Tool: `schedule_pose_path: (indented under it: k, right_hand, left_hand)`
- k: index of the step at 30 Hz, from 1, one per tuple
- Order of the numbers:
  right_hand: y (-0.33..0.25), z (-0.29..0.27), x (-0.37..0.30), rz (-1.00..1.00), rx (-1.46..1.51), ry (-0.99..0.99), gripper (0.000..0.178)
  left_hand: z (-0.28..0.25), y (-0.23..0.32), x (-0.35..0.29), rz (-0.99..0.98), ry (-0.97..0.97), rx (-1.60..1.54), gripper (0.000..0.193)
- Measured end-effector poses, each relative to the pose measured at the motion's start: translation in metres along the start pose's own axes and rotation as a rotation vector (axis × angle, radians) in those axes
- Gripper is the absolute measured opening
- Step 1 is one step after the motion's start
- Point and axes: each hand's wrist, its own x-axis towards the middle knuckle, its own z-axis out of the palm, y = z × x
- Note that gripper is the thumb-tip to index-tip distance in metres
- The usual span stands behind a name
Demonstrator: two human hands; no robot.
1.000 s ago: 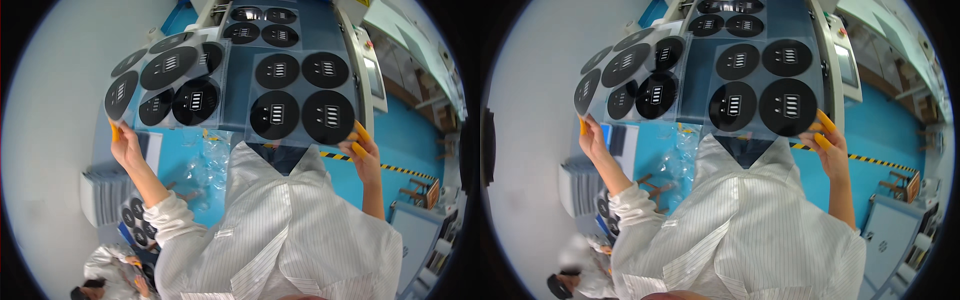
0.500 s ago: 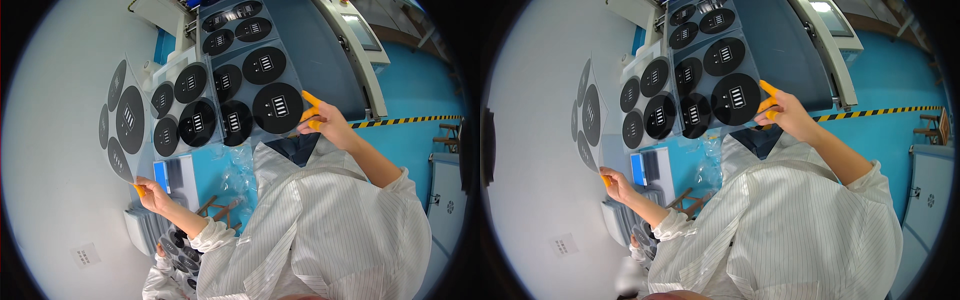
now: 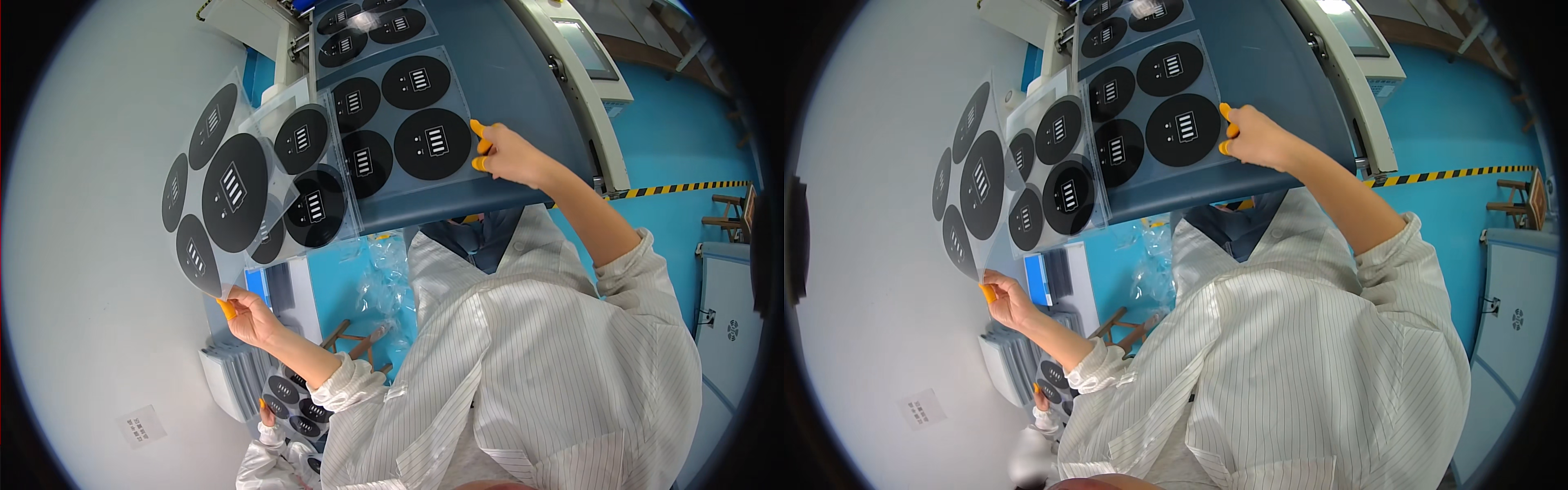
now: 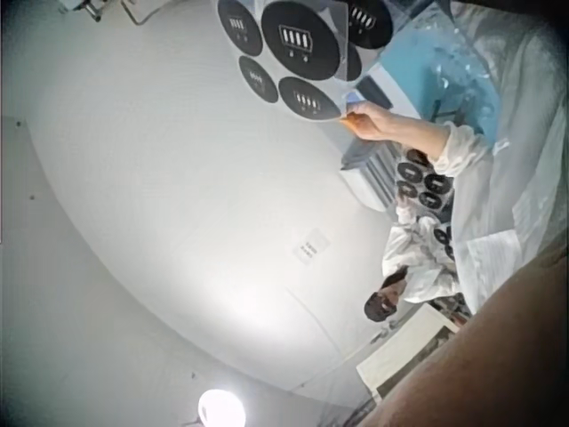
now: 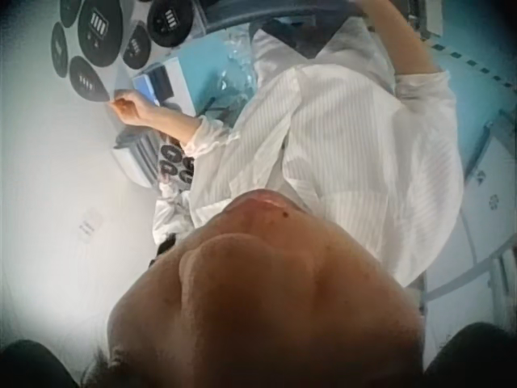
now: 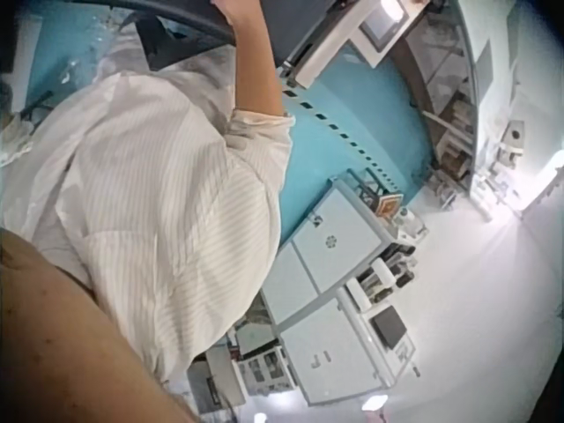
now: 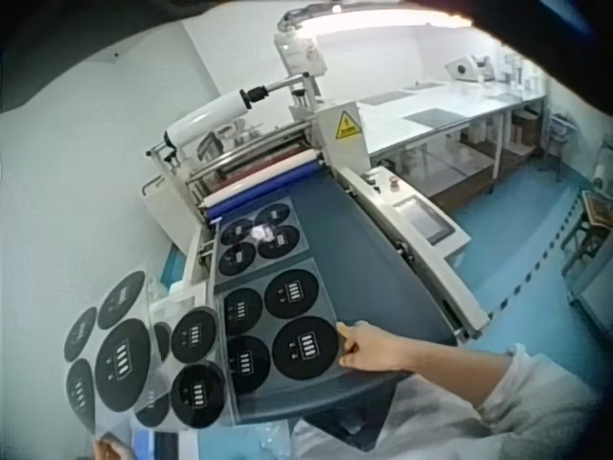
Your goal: The person sorts and moves component sheets containing circular components by hand, taking them from a conveyor belt and placing them into a white bin.
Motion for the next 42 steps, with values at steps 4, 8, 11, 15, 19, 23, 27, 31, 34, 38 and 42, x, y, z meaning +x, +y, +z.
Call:
schedule_pose_path:
  k: [4, 8, 11, 15, 19, 23, 27, 31, 34, 38, 42]
  right_hand:
    - [0.008, -0.003, 0.033, -0.112, -0.307, 0.138, 0.029]
    - [-0.007, -0.009, 0.043, -0.163, -0.464, 0.243, 0.033]
    - [-0.004, -0.007, 0.045, -0.199, -0.483, 0.315, 0.029]
    - [0.015, 0.014, 0.036, -0.335, -0.428, 0.441, 0.034]
    - [-0.018, 0.022, -0.004, -0.45, 0.29, 0.152, 0.031]
    - [-0.023, 0.023, -0.017, -0.49, 0.79, 0.132, 0.033]
    - [-0.013, -0.001, -0.028, -0.503, 0.798, -0.012, 0.037]
    - [0.026, -0.043, -0.019, -0.497, 1.177, -0.448, 0.036]
    - [0.037, -0.057, -0.022, -0.442, 1.219, -0.232, 0.033]
    - [0.065, -0.078, -0.027, -0.433, 1.245, -0.155, 0.03]
    - [0.062, -0.068, -0.046, -0.409, 1.171, -0.046, 0.029]
  left_hand:
    - [-0.004, -0.002, 0.002, -0.029, -0.04, 0.054, 0.018]
    - [-0.008, -0.01, -0.002, -0.036, -0.042, 0.125, 0.019]
    - [-0.014, -0.019, -0.012, -0.068, -0.019, 0.161, 0.02]
    - [-0.026, -0.026, -0.04, -0.043, 0.001, 0.231, 0.021]
    - [-0.035, -0.063, -0.035, -0.105, -0.055, 0.195, 0.028]
    - [-0.037, -0.089, -0.038, -0.032, -0.013, 0.449, 0.029]
    - [-0.03, -0.098, -0.044, -0.013, -0.11, 0.86, 0.03]
    - [-0.028, -0.088, -0.04, -0.067, -0.141, 1.064, 0.026]
    - [-0.054, -0.039, -0.009, 0.457, -0.007, 1.583, 0.022]
    - [-0.103, 0.043, 0.03, 0.934, 0.486, 1.834, 0.025]
    - [-0.104, 0.063, 0.036, 0.565, 0.522, 1.933, 0.024]
